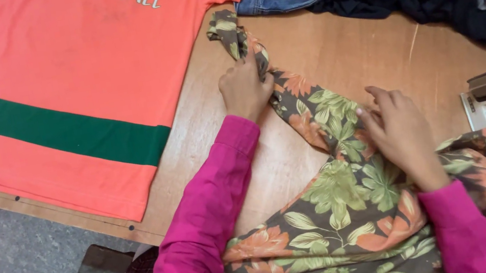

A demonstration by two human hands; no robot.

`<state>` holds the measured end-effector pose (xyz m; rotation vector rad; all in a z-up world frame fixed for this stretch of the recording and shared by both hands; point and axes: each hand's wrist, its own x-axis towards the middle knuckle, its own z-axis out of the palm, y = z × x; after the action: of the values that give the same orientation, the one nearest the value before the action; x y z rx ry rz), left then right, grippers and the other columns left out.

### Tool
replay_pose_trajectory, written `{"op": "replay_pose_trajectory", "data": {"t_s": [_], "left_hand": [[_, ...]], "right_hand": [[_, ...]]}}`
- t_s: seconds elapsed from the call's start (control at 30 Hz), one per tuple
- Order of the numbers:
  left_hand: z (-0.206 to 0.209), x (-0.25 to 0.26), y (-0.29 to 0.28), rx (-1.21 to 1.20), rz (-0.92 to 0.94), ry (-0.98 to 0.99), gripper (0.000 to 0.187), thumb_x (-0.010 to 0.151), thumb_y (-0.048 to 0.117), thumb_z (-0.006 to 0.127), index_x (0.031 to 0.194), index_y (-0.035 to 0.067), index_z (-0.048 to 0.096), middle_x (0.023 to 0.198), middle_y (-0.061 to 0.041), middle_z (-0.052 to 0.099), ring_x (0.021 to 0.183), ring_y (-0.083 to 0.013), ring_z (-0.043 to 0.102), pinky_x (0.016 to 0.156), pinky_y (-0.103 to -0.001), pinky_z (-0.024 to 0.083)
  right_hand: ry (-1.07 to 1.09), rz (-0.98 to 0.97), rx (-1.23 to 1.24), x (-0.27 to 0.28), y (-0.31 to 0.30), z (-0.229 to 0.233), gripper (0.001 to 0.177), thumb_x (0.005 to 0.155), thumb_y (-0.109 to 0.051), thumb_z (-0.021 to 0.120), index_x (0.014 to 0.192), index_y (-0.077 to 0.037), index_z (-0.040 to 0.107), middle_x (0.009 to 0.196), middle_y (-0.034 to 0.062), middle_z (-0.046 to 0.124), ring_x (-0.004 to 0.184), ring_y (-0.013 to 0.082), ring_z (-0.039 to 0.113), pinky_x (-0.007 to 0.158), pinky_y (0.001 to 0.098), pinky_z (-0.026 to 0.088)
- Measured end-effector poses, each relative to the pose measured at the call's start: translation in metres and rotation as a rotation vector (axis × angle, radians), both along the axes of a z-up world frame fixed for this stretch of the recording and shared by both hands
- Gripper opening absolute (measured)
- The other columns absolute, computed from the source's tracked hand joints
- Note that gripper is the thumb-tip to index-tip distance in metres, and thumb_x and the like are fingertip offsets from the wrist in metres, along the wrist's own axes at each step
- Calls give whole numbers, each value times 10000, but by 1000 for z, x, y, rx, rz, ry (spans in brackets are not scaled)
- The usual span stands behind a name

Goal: The person irons a floral-patterned top and then a pair of beige pants on a wooden table. They repeatedly adjust the garments and use a white iron to smooth the fabric.

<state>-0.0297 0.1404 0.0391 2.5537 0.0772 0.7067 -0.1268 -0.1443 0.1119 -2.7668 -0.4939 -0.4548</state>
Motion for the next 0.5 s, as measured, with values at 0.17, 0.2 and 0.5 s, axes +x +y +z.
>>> {"op": "replay_pose_trajectory", "data": {"t_s": [0.17,0.2,0.5], "left_hand": [[-27,26,-1,-723,-322,-44,241,993,266,648,1151,85,673,956,-115,757,876,-290,733,770,-444,565],[-31,32,-4,-1021,-450,-102,230,1044,255,619,1177,77,678,1000,-116,767,901,-272,739,795,-426,582],[-30,29,4,-1490,-297,-50,348,1043,209,538,1382,138,503,988,-97,623,778,-196,621,721,-334,506]], "right_hand": [[188,-195,66,1,1,-29,243,1037,-290,594,1120,-74,669,1010,153,722,911,389,678,757,478,519],[137,-181,38,-2,-5,-30,229,1049,-279,594,1115,-73,668,990,157,718,892,390,679,745,477,519],[-79,-171,-122,-57,-41,-1,210,1016,-255,682,1152,-97,704,1000,114,685,879,308,688,764,397,525]]}}
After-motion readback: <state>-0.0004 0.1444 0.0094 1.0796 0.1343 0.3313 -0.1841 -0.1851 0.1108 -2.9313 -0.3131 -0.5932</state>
